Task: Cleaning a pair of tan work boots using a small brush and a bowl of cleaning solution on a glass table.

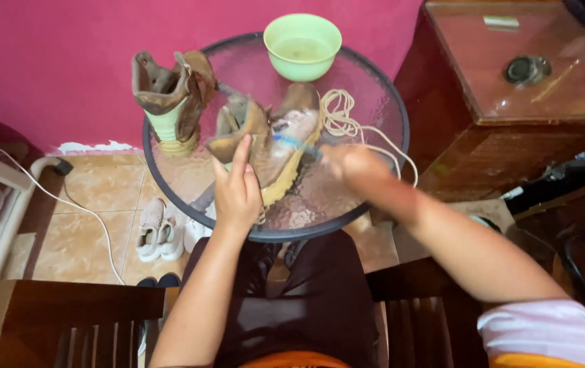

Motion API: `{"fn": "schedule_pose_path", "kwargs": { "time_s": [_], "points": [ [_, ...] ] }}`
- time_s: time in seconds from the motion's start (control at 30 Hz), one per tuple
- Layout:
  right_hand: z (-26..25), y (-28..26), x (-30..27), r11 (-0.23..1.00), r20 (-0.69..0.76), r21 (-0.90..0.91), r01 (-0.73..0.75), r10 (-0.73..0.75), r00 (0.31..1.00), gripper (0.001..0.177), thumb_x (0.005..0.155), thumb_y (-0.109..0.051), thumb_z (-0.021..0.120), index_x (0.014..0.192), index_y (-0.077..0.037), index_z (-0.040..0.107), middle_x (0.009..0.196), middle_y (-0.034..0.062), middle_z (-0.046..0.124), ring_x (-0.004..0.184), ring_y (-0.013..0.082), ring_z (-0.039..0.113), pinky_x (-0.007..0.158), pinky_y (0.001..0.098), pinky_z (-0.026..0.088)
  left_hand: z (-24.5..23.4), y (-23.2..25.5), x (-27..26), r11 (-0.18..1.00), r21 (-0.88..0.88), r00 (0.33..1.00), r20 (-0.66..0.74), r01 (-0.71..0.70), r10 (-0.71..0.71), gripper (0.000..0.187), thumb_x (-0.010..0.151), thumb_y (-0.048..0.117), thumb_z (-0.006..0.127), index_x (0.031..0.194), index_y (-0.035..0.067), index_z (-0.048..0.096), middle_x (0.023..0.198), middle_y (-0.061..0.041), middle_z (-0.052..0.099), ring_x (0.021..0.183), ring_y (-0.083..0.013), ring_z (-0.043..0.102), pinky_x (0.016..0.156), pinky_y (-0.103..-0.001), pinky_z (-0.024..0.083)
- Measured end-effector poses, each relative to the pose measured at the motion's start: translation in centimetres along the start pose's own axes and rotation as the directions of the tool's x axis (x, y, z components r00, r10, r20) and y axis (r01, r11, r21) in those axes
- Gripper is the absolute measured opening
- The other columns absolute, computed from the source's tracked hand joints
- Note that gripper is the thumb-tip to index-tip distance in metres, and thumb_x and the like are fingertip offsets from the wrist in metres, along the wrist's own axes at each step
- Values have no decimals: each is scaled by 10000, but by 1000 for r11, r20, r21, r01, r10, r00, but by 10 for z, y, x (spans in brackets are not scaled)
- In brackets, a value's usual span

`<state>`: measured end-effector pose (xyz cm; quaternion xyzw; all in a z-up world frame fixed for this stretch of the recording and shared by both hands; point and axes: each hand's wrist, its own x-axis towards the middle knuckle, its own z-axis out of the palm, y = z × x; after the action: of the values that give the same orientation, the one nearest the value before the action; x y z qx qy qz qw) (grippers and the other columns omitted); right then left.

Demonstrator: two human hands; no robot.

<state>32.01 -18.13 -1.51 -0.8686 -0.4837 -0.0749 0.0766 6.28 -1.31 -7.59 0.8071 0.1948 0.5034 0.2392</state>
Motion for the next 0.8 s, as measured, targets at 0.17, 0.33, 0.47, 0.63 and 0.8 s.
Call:
{"fn": "schedule_pose_path", "kwargs": {
  "time_s": [0.17,0.33,0.47,0.63,0.8],
  "points": [
    [11,-23,-22,999,-43,-22,45,-46,998,277,1039,-419,403,1079,-288,644,1042,16,706,965,300,732,840,485,597,-3,20,4,992,124,998,58,-37,30,495,1007,222,455,1462,391,554,1479,-359,373,1119,-514,633,921,-527,564],
    [26,-22,-25,933,-412,-305,194,-313,856,255,1005,-149,560,1001,-76,805,883,200,728,894,434,709,772,523,584,5,-5,-4,995,102,999,36,22,-25,490,1020,212,456,1471,380,552,1460,-417,354,1107,-555,611,890,-543,571],
    [8,-33,-27,994,-62,107,36,-30,998,275,1011,-396,518,1181,-291,708,997,15,752,964,255,746,789,439,611,-8,24,4,984,174,996,87,-47,33,484,1008,250,464,1450,424,555,1462,-377,384,994,-527,677,855,-538,590],
    [-38,-24,-22,805,-27,586,98,-102,994,358,947,-157,523,1188,-30,754,977,235,717,872,433,689,788,514,572,1,-2,4,999,50,1000,9,0,0,503,1008,191,432,1466,349,568,1472,-337,390,1189,-516,604,958,-517,538],
    [20,-35,-37,901,-194,285,327,-280,940,309,942,-208,641,1220,-130,752,1052,142,772,1021,354,725,835,483,608,-2,2,5,1000,9,1000,-10,16,-16,520,1004,168,413,1482,316,552,1423,-298,423,1241,-498,565,998,-521,509]
  ]
}}
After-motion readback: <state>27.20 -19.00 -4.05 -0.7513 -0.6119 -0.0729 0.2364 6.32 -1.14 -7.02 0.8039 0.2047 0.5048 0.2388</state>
